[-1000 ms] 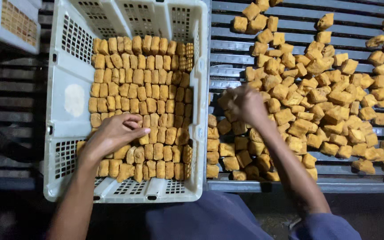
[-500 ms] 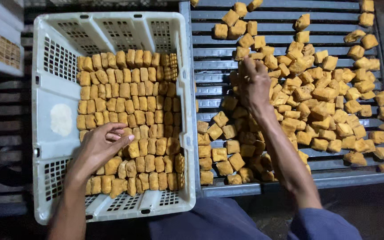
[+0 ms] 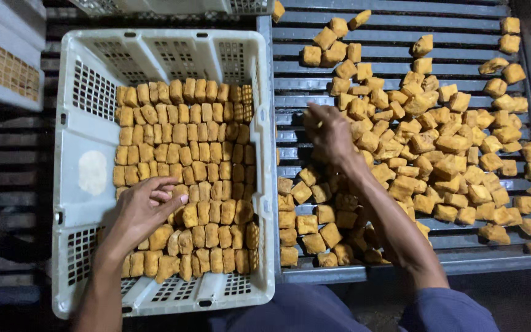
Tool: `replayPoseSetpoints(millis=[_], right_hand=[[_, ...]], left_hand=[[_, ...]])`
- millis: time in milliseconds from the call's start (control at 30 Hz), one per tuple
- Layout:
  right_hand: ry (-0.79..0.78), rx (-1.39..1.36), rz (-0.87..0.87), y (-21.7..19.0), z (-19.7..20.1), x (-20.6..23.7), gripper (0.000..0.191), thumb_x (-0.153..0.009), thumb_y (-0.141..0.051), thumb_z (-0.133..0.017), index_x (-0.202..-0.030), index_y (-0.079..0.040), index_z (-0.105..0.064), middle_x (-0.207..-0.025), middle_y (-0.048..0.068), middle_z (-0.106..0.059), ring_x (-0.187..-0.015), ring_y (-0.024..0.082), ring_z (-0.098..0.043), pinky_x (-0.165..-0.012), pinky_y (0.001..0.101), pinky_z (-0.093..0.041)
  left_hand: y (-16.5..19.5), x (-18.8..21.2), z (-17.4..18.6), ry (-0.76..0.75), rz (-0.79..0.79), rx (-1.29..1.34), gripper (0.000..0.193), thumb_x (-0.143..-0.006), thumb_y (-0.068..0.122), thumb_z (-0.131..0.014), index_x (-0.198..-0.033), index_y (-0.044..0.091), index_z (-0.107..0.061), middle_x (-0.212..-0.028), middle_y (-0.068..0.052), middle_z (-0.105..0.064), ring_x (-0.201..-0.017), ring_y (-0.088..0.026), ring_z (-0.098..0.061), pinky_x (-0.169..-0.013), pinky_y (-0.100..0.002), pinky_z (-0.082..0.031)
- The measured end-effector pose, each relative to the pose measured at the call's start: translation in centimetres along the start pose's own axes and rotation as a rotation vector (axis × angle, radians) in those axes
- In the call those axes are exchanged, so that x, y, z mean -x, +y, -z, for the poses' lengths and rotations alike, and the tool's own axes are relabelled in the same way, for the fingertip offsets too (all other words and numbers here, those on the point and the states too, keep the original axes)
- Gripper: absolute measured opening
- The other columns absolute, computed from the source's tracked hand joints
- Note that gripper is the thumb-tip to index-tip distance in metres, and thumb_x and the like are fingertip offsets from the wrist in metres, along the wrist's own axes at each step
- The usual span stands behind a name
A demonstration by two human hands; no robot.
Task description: The person picks up fried tofu cubes scattered on slatted metal racks and packs them by hand into white plastic crates, arranging the pieces in neat rows inside each crate. They work through several crates, filling each with tofu gathered from the racks.
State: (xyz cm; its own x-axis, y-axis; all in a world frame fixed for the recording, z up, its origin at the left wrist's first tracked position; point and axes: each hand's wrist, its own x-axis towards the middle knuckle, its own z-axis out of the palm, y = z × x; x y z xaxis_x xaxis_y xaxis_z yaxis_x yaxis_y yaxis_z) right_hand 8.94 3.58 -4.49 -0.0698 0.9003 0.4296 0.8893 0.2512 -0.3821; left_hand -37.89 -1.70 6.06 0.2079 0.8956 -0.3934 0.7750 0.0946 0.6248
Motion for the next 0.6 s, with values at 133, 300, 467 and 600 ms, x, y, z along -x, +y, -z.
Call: replayPoseSetpoints(millis=[133, 300, 467, 600], right_hand=[[0.291, -0.138, -0.105, 2.7, 2.5, -3.6, 0.056, -0.102, -0.007, -0.081, -0.151, -0.009, -0.054, -0.127, 0.016, -0.066, -0.099, 0.024, -0.074, -0.073, 0.0291, -0.066], [-0.023, 0.25, -0.444, 2.9, 1.8, -6.5, 0.071, -0.094, 0.015, -0.055, -0.157, -0.014, -0.043, -0.125, 0.029, -0.058, -0.07, 0.025, -0.066, -0.045, 0.0285, -0.061], [-0.009, 0.456, -0.409, 2.8, 0.7, -8.0, 0.075, -0.089, 0.0, -0.067, -0.157, -0.008, -0.038, -0.118, 0.03, -0.061, -0.08, 0.029, -0.064, -0.068, 0.0491, -0.059], [0.298, 0.162, -0.2, 2.9, 0.9, -10.7, 0.072, -0.093, -0.017, -0.079, -0.153, -0.01, -0.041, -0.117, 0.023, -0.065, -0.1, 0.035, -0.065, -0.078, 0.0517, -0.06]], left_hand=[[-0.1, 0.1, 0.1, 0.022, -0.012, 0.03, 0.062, -0.081, 0.042, -0.077, -0.131, 0.008, -0.066, -0.116, -0.016, -0.074, -0.102, -0.025, -0.075, -0.088, -0.042, -0.063], [-0.8, -0.3, 0.1, 0.007, 0.036, 0.022, 0.064, -0.08, 0.042, -0.077, -0.133, 0.01, -0.063, -0.12, -0.016, -0.071, -0.104, -0.026, -0.074, -0.087, -0.044, -0.064], [-1.3, -0.6, -0.2, 0.008, 0.076, 0.051, 0.063, -0.08, 0.039, -0.076, -0.134, 0.009, -0.062, -0.12, -0.017, -0.071, -0.105, -0.026, -0.074, -0.085, -0.042, -0.065], [-1.4, -1.0, -0.1, 0.006, 0.086, 0.044, 0.06, -0.081, 0.036, -0.078, -0.133, 0.009, -0.063, -0.116, -0.016, -0.072, -0.104, -0.025, -0.073, -0.083, -0.041, -0.065]])
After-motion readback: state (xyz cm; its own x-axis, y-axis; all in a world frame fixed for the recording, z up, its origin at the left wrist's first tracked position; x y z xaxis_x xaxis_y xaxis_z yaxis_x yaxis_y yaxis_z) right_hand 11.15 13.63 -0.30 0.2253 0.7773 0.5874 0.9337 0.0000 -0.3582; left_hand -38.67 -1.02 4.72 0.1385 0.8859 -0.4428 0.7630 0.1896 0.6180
